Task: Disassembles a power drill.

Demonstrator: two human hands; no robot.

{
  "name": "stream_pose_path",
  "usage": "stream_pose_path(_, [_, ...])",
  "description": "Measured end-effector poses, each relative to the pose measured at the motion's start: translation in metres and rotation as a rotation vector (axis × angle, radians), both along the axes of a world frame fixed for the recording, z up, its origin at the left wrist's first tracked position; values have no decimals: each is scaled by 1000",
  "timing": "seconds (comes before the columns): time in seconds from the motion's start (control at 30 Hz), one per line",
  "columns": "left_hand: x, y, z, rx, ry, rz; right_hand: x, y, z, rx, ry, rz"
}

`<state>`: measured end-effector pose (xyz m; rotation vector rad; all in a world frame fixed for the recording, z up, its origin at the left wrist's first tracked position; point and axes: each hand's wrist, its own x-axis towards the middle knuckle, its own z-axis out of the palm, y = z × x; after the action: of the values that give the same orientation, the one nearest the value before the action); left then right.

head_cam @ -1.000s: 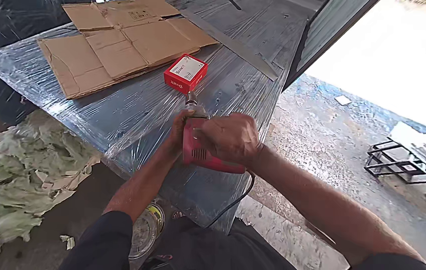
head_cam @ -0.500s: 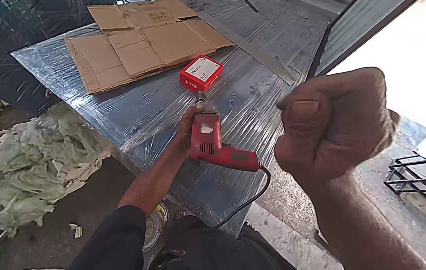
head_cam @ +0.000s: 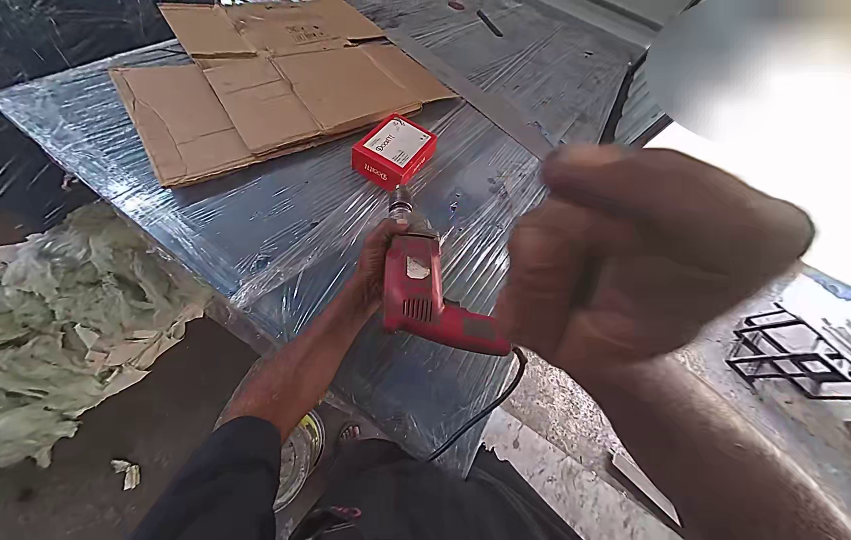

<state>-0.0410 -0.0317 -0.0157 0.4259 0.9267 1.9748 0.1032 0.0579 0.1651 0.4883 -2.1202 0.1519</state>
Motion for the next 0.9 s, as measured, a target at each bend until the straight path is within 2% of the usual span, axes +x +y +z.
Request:
stream_pose_path(0.07, [-2, 15, 6, 15, -48, 78, -15, 15, -83, 119, -140, 84])
stream_pose_path(0.1, [-3, 22, 7, 15, -50, 68, -16, 21, -108, 174, -195, 78])
stream_pose_path(0.17, [-2, 18, 10, -7, -29, 23, -15, 25, -106, 150, -150, 71])
stream_pose_path(0.23, [7, 6, 9, 36, -86, -22, -3, 24, -69, 29, -116, -1])
stream_pose_path(0.3, [-5, 25, 4, 247, -293, -91, 15, 35, -39, -79, -245, -142])
stream_pose_path(0.33, [-10, 30, 2, 276, -346, -114, 27, 42, -34, -98, -359, -206])
stream_pose_path(0.4, [-11, 24, 1, 209, -308, -118, 50, 49, -44, -12, -583, -332])
stream_pose_path(0.5, [-3, 13, 4, 108, -177, -48, 76, 48, -84, 169, -815, -488])
stream_pose_path(0.6, [-2, 22, 18, 207, -364, -19, 88, 50, -110, 144, -649, -530])
stream_pose_path(0.67, [3, 22, 27, 237, -439, -6, 99, 48, -115, 30, -591, -512])
stream_pose_path(0.73, [10, 23, 31, 276, -452, -34, 108, 41, -114, -180, -568, -458])
stream_pose_path(0.83, [18, 29, 20, 515, -478, -182, 117, 23, -108, -696, -585, -361])
stream_pose_path(0.9, [24, 38, 24, 622, -470, -166, 118, 17, -112, -1126, -567, -171])
